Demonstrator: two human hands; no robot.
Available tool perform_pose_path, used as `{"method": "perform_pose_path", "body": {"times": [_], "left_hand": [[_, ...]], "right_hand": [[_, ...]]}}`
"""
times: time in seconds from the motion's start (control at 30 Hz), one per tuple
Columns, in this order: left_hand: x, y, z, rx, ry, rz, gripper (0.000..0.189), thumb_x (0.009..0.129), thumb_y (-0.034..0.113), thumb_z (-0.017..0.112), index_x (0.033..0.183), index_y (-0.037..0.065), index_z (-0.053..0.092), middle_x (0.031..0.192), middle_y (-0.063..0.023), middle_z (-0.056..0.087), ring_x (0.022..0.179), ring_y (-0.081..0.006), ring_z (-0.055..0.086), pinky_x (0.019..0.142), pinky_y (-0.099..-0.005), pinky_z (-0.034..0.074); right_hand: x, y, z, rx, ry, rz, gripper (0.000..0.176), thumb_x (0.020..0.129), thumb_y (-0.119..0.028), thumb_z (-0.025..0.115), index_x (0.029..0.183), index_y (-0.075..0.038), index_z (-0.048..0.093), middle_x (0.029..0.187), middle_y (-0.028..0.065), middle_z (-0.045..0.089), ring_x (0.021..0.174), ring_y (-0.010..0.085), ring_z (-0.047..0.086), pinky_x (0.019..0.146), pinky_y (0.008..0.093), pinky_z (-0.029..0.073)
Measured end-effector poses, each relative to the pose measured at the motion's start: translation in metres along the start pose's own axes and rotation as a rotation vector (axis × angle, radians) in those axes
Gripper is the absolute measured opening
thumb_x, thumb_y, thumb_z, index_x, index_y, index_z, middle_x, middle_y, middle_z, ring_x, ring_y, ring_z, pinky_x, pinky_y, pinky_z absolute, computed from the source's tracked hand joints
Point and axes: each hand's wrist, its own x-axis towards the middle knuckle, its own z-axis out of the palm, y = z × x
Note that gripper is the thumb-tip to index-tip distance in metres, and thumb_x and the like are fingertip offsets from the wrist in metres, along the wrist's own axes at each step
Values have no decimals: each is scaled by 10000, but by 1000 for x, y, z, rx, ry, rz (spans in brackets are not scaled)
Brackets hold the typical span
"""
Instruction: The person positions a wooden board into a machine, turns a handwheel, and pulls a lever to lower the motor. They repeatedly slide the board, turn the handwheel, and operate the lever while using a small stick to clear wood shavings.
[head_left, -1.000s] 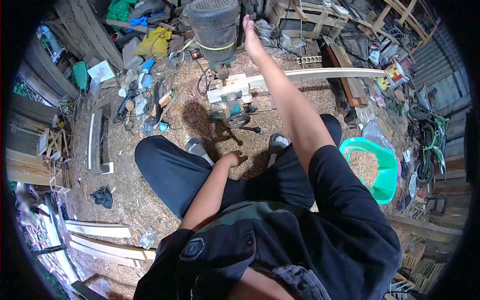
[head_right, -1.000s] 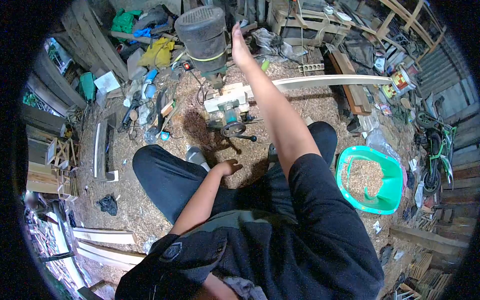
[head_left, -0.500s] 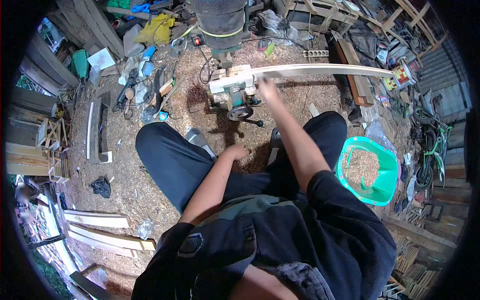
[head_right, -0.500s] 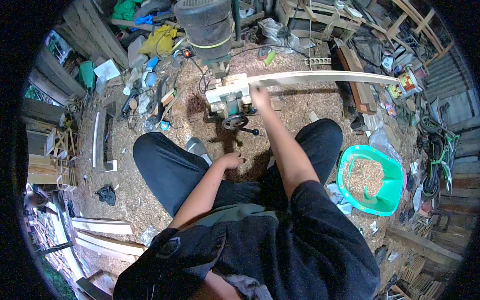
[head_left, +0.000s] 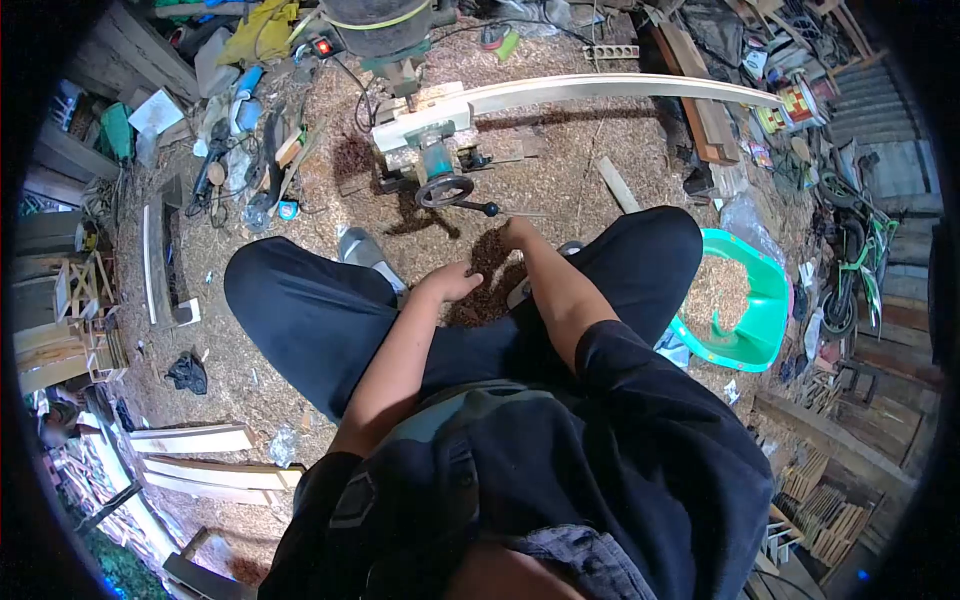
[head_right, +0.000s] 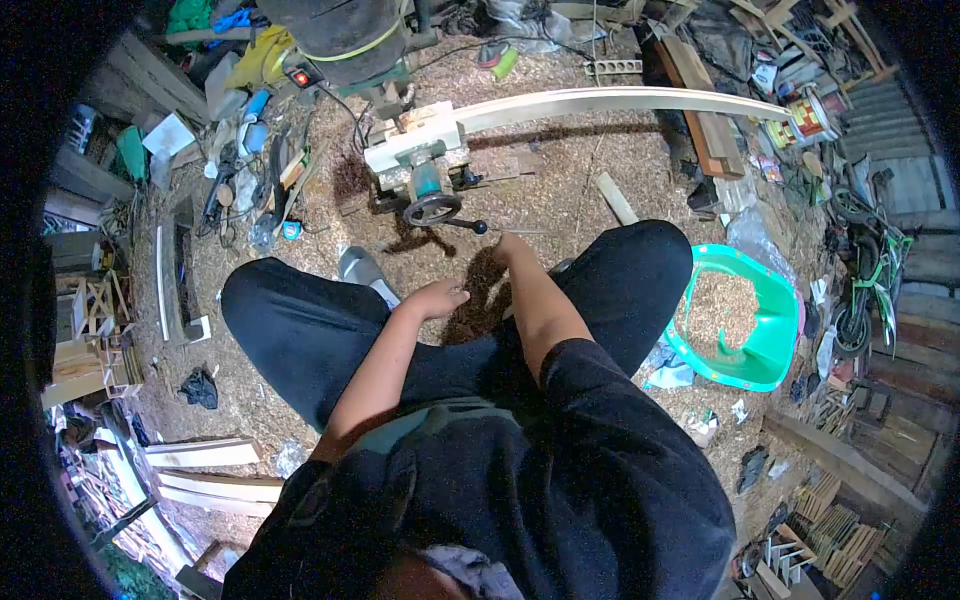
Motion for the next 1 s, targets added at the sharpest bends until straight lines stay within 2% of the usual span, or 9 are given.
{"method": "perform_pose_path", "body": {"times": [0.17,0.3,0.5,0.6,0.7,0.8,0.83,0.93,1.0], "left_hand": [[14,-18,21,-20,-1,-43,714,972,504,526,1472,4,425,1501,-226,446,1388,-351,439,1146,-399,348],[13,-21,21,7,57,-11,641,966,486,529,1378,-4,511,1384,-227,560,1274,-375,544,1060,-428,434],[13,-7,-2,-45,3,-61,630,962,492,529,1364,7,530,1362,-238,570,1259,-375,556,1044,-438,442],[26,-15,3,-40,56,-55,641,959,498,533,1368,4,526,1365,-236,569,1258,-375,556,1044,-441,444],[35,-15,6,-10,48,-37,666,957,507,536,1381,-6,513,1381,-231,559,1273,-375,544,1053,-441,440],[42,-9,8,48,66,19,668,955,504,538,1394,1,504,1387,-222,558,1272,-374,545,1058,-443,440],[40,-3,5,69,43,15,666,956,493,538,1401,0,495,1384,-222,561,1266,-376,550,1060,-445,440],[28,17,-5,83,-11,40,684,958,496,526,1428,2,465,1416,-223,532,1290,-382,528,1084,-446,418],[27,24,-4,75,-46,68,704,961,511,514,1446,6,446,1450,-224,501,1320,-384,500,1108,-445,397]], "right_hand": [[0,5,-6,-154,33,52,403,836,-150,571,1211,-37,667,1483,181,479,1313,330,517,1062,574,401],[13,-7,-11,-139,-19,39,473,826,-148,584,1288,-55,622,1541,158,396,1352,332,475,1099,575,362],[11,-12,-14,-323,54,44,410,837,-111,598,1239,-50,653,1481,196,457,1316,343,505,1102,575,358],[25,-4,-18,-224,196,10,298,832,-130,649,1109,-39,707,1301,218,600,1150,359,615,1001,537,462],[29,2,-22,339,785,-117,193,780,-107,739,951,-28,699,828,174,670,781,385,678,704,428,529],[61,11,-26,992,962,-257,158,771,-7,711,898,-26,619,792,160,626,733,314,649,708,397,516],[45,4,-38,576,1062,-81,204,771,33,694,897,-38,550,785,126,601,705,244,612,708,369,510],[36,-18,-66,896,959,233,213,792,-6,702,945,-32,556,832,105,622,737,232,619,732,358,511],[36,-18,-89,877,882,173,180,843,-40,697,942,-30,548,871,83,636,737,195,611,674,340,514]]}}
